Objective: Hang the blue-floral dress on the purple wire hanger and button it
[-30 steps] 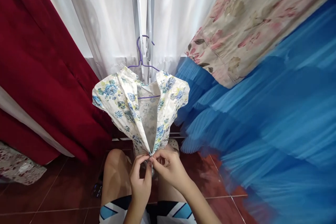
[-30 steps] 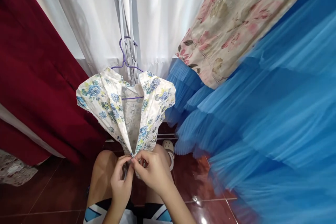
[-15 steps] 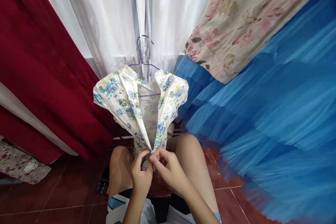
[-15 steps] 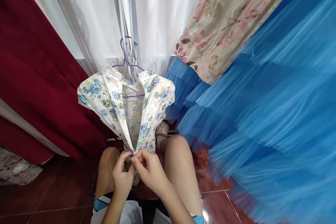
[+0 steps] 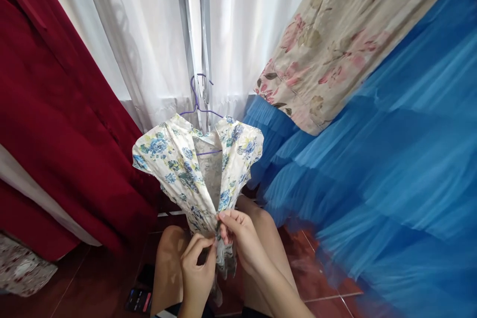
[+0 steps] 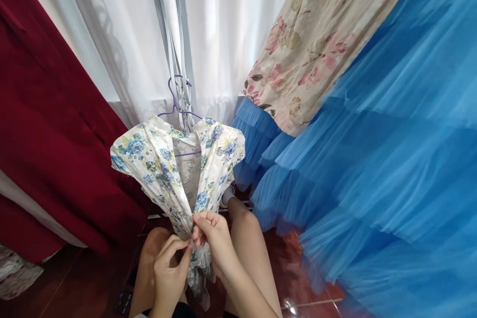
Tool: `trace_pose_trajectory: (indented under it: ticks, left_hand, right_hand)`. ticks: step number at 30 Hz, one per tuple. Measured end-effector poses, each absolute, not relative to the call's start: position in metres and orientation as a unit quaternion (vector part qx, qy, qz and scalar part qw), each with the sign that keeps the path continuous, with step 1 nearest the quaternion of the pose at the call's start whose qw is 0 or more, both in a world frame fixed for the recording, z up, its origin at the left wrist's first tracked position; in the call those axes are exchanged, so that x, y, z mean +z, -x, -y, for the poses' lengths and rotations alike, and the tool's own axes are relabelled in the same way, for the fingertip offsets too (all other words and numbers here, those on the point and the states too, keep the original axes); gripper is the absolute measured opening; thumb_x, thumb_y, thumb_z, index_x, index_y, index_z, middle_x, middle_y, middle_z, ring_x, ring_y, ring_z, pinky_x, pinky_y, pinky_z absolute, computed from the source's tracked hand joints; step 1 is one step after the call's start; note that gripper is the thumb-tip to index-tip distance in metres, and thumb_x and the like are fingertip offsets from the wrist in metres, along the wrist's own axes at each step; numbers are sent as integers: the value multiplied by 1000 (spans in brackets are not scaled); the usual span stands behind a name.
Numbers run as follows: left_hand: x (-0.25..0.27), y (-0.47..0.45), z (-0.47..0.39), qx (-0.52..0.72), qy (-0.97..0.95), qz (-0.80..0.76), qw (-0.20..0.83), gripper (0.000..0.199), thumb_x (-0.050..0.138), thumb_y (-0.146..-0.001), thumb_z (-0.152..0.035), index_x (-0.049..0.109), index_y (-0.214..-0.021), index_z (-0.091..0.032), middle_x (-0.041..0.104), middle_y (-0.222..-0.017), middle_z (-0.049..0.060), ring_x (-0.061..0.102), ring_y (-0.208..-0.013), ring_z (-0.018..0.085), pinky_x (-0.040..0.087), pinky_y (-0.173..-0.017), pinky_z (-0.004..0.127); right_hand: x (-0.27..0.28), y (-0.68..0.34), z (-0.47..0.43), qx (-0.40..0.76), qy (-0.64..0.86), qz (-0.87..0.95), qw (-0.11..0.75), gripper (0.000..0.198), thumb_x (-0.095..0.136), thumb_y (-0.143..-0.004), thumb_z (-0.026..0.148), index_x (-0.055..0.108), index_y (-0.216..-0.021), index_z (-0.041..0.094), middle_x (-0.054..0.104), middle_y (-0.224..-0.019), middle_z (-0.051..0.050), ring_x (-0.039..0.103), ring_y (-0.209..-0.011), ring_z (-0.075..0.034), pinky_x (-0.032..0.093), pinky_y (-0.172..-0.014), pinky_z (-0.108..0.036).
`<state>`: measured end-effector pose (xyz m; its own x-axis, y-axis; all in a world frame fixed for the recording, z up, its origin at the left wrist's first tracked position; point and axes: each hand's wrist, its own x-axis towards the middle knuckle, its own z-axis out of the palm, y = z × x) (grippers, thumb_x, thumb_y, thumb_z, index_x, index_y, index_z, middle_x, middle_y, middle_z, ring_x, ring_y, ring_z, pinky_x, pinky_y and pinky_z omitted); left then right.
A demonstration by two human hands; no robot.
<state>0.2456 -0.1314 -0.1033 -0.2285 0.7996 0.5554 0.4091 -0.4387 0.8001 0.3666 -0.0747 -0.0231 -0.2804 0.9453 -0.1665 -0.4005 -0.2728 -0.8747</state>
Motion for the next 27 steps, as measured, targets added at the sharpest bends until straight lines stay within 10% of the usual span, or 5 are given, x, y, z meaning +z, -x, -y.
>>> trace_pose_trajectory:
  ticks: [20, 27]
  left_hand:
    - [-137, -244, 93, 580, -562, -568, 157, 13, 64, -87, -19, 66, -75, -20, 64, -71, 3, 65, -67, 19, 54, -65, 28]
    - [-31, -214, 24, 655, -574, -489, 53, 19, 61, -93, -22, 65, -110, -26, 64, -96, 6, 61, -84, 20, 53, -74, 34]
  right_hand:
    - [112, -322, -71, 514, 264, 532, 619, 26, 74, -79, 40, 66, -74, 16, 59, -50, 4, 47, -41, -7, 38, -42, -21]
    - [110, -336, -56, 467, 255, 601, 597, 27, 70, -87, 42, 63, -78, 18, 58, -50, 4, 50, -45, -9, 40, -46, -22]
